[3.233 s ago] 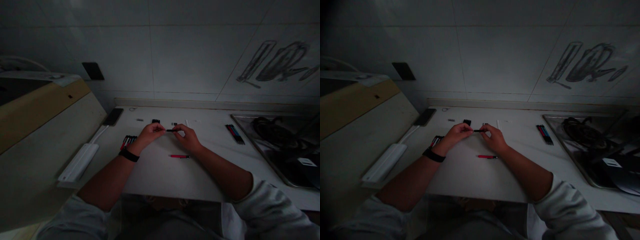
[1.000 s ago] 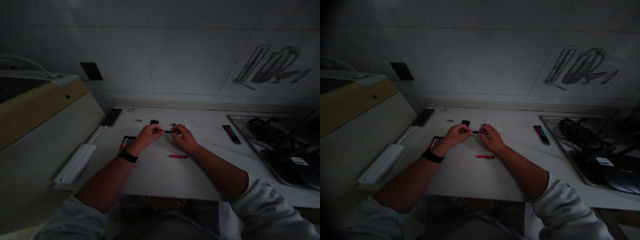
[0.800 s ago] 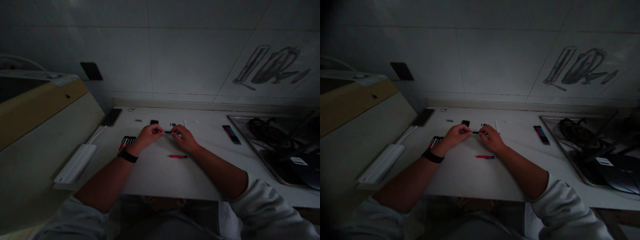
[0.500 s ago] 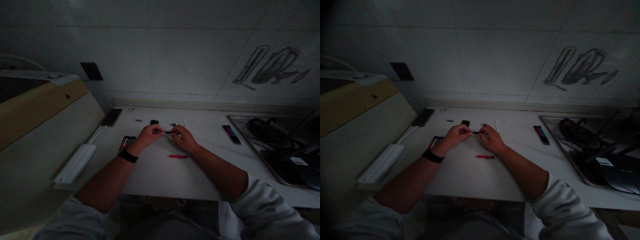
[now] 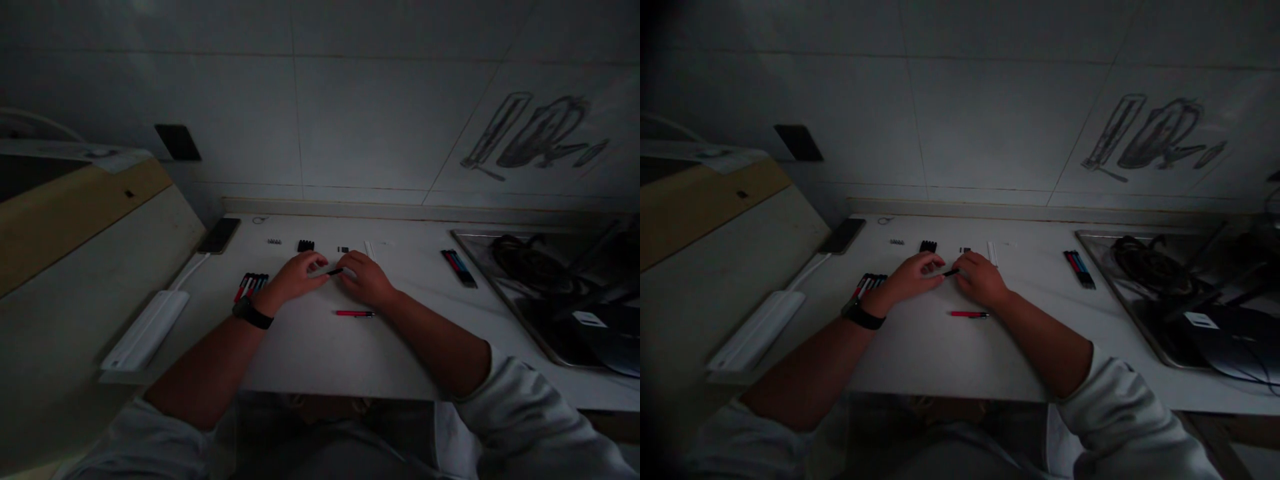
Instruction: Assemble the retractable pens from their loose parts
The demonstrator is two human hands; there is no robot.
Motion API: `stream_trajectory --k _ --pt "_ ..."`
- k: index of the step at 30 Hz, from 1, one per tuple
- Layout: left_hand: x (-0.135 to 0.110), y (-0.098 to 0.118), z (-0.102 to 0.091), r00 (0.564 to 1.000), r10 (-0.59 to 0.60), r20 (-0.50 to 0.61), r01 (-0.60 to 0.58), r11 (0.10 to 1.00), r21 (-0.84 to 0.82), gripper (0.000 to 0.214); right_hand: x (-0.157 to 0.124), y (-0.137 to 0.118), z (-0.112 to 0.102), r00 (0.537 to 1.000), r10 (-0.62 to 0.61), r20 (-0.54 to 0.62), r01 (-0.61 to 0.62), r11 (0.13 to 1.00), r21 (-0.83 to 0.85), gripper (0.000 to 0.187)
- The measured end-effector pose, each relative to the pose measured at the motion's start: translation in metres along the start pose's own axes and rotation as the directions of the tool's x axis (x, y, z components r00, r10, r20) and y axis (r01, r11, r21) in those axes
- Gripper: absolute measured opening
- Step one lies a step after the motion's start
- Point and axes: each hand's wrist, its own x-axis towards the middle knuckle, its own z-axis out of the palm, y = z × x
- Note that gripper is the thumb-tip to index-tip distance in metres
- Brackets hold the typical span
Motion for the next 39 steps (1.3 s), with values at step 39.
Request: stream_trajectory --k 39 --pt "0.001 -0.004 -0.001 0.999 0.046 -0.012 -0.045 0.995 0.091 0.012 0.007 0.052 -0.008 0.917 0.395 0.058 -0.331 0.833 -0.442 0.039"
